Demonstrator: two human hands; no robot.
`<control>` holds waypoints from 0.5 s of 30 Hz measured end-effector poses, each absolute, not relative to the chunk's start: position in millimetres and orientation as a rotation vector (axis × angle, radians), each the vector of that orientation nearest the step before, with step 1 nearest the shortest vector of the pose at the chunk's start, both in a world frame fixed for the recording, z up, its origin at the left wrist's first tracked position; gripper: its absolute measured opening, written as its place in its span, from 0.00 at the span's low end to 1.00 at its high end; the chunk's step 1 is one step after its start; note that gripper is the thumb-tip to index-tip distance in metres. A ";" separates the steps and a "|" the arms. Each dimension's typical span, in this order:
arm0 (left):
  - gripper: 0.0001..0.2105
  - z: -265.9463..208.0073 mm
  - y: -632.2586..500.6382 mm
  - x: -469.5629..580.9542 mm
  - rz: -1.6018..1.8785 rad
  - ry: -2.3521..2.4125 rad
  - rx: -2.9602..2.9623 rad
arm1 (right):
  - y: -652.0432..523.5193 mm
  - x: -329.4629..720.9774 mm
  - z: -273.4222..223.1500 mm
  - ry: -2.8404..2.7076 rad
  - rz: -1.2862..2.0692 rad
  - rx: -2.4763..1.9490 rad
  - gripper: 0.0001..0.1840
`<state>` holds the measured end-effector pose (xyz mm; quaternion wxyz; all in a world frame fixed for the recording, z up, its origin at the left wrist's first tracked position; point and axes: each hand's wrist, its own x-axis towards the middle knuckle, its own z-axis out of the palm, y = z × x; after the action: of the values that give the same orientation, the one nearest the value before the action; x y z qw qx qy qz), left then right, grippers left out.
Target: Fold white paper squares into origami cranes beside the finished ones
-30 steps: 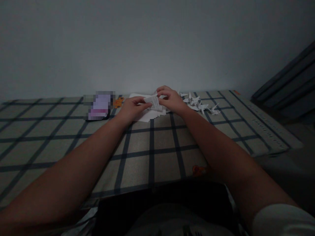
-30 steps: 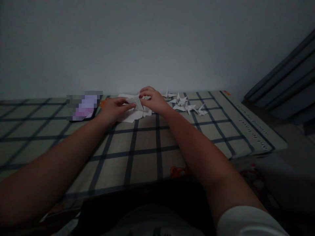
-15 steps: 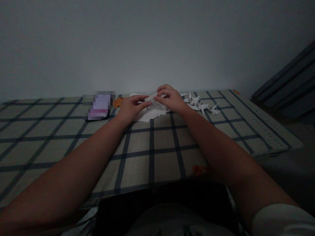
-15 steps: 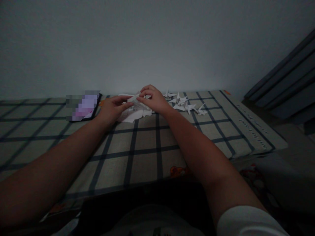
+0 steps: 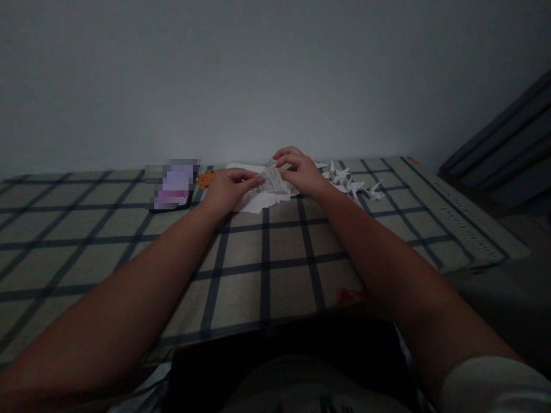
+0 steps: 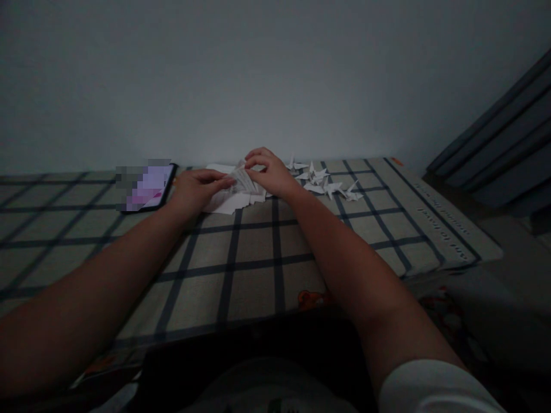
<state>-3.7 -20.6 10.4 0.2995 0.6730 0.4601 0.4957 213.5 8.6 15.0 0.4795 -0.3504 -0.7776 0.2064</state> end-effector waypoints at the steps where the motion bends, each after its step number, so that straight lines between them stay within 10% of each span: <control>1: 0.13 10.7 -20.7 -3.8 1.308 1.215 1.801 | 8.6 213.4 14.8 -1.894 0.509 -0.847 0.01; 15: 0.13 7.5 -18.1 -4.1 1.304 1.188 1.854 | 11.4 214.4 13.8 -1.903 0.448 -0.816 0.11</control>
<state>-4.1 -18.1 7.5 0.2873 0.6938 0.4445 0.4883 214.4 11.4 13.8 0.4895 -0.3360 -0.7833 0.1843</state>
